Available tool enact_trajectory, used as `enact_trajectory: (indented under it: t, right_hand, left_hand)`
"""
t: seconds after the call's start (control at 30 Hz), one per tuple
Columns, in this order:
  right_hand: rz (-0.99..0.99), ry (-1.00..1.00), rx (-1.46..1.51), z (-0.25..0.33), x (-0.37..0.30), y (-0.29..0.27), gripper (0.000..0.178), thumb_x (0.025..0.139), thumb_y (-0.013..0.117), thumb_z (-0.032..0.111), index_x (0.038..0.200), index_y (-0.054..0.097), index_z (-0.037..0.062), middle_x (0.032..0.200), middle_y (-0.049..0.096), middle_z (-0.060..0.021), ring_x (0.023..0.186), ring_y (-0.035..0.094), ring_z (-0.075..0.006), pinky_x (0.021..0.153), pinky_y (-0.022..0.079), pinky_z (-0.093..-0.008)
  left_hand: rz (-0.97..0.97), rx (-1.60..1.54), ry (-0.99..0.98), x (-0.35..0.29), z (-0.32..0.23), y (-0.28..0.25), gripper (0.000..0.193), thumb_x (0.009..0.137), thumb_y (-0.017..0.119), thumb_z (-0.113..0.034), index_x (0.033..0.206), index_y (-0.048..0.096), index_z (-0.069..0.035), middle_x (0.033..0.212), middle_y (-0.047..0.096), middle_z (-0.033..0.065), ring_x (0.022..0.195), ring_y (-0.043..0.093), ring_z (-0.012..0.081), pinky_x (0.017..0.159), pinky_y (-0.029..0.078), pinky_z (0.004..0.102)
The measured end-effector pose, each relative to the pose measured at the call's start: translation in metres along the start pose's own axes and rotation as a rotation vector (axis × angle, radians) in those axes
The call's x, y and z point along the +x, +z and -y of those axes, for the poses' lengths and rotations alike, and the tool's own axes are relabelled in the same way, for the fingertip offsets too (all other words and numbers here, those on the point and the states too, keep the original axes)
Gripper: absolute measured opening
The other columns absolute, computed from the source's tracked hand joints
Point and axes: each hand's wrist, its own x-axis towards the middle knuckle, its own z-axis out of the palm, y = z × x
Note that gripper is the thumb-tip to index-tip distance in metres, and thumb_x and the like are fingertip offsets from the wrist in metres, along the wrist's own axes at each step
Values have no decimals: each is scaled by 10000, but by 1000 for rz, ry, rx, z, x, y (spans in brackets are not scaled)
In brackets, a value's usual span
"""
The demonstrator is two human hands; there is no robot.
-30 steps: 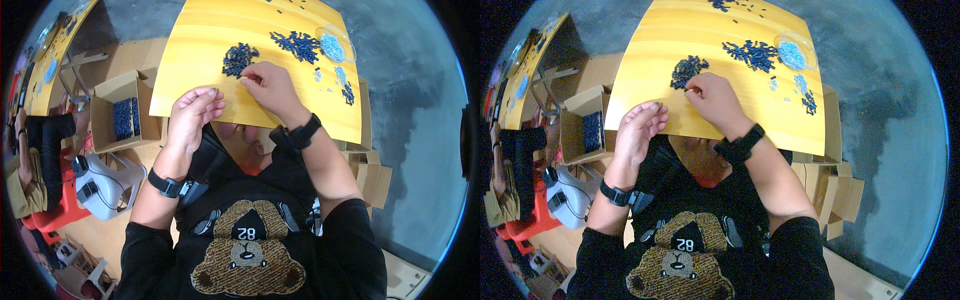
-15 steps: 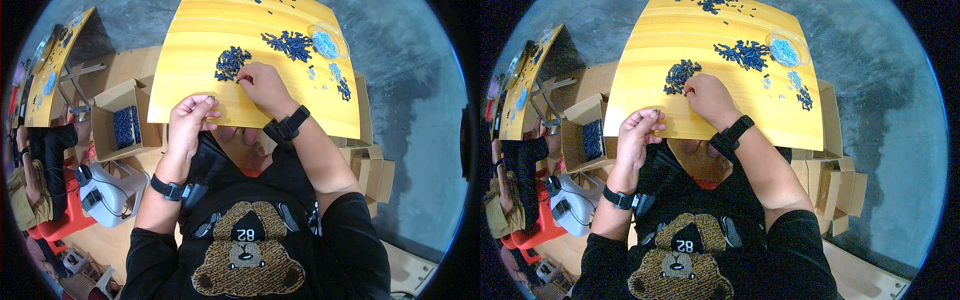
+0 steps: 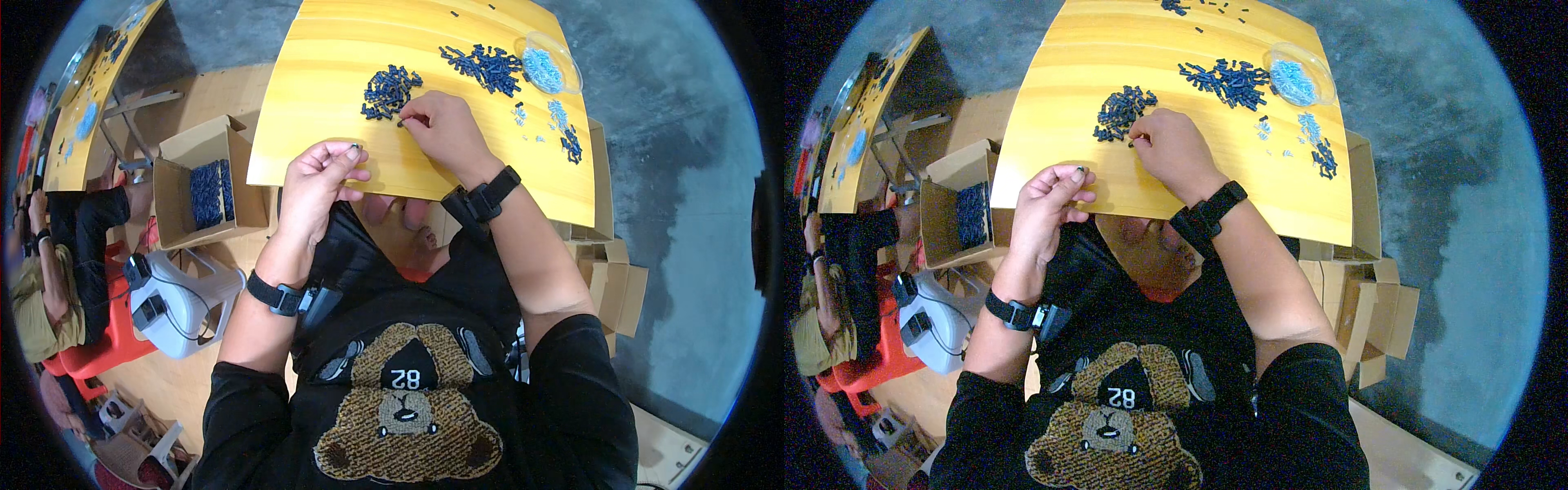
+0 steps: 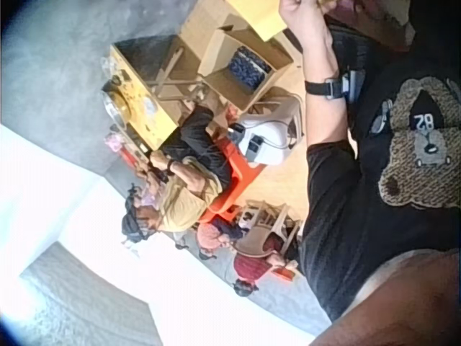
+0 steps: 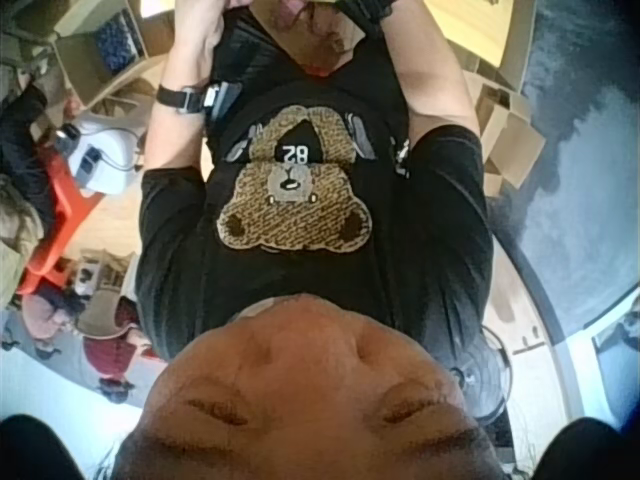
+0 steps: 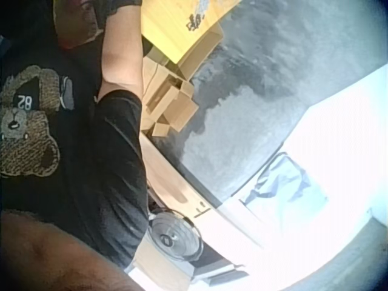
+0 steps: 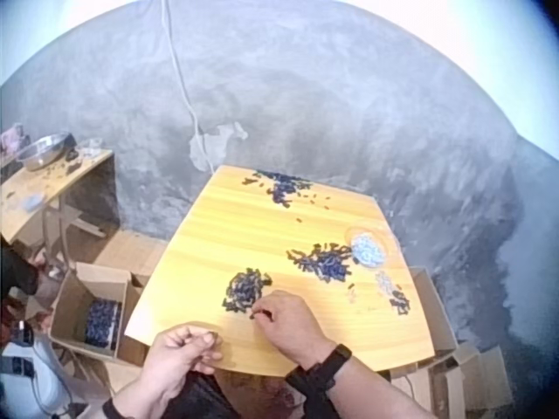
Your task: The person repeatedly picks up a black plastic piece and a blue plastic piece, joins them together by hand, and places the assembled unit onto the table.
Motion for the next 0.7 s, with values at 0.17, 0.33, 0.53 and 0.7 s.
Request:
enact_trajectory:
  t: [0.17, 0.33, 0.53, 0.7]
  right_hand:
    - [50, 19, -86, 2, -1, 0, 155, 760, 548, 120, 797, 669, 31, 802, 604, -177, 801, 585, -338, 733, 468, -424]
    - [80, 22, -127, 3, 1, 0, 149, 761, 543, 117, 771, 654, 17, 797, 599, -183, 797, 584, -342, 731, 468, -429]
    - [72, -10, -178, 12, -1, -3, 131, 757, 539, 108, 724, 620, 11, 778, 593, -183, 761, 578, -349, 704, 470, -430]
    - [35, -41, 45, 25, -12, -7, 93, 739, 583, 96, 761, 615, 11, 740, 601, -169, 688, 594, -319, 639, 486, -383]
  left_hand:
    - [18, 11, 2, 0, -1, 0, 145, 886, 577, -191, 952, 605, -65, 918, 652, 45, 738, 618, 101, 538, 502, 210]
    - [9, 14, -8, -1, -2, 1, 134, 886, 578, -182, 953, 607, -69, 918, 652, 41, 737, 617, 100, 543, 504, 214]
    - [26, 5, -11, -1, -2, 0, 137, 886, 579, -181, 961, 602, -69, 921, 651, 41, 742, 616, 102, 557, 506, 216]
    - [42, -20, 12, -1, 2, -3, 146, 883, 585, -182, 971, 595, -66, 924, 650, 45, 746, 616, 106, 574, 509, 214]
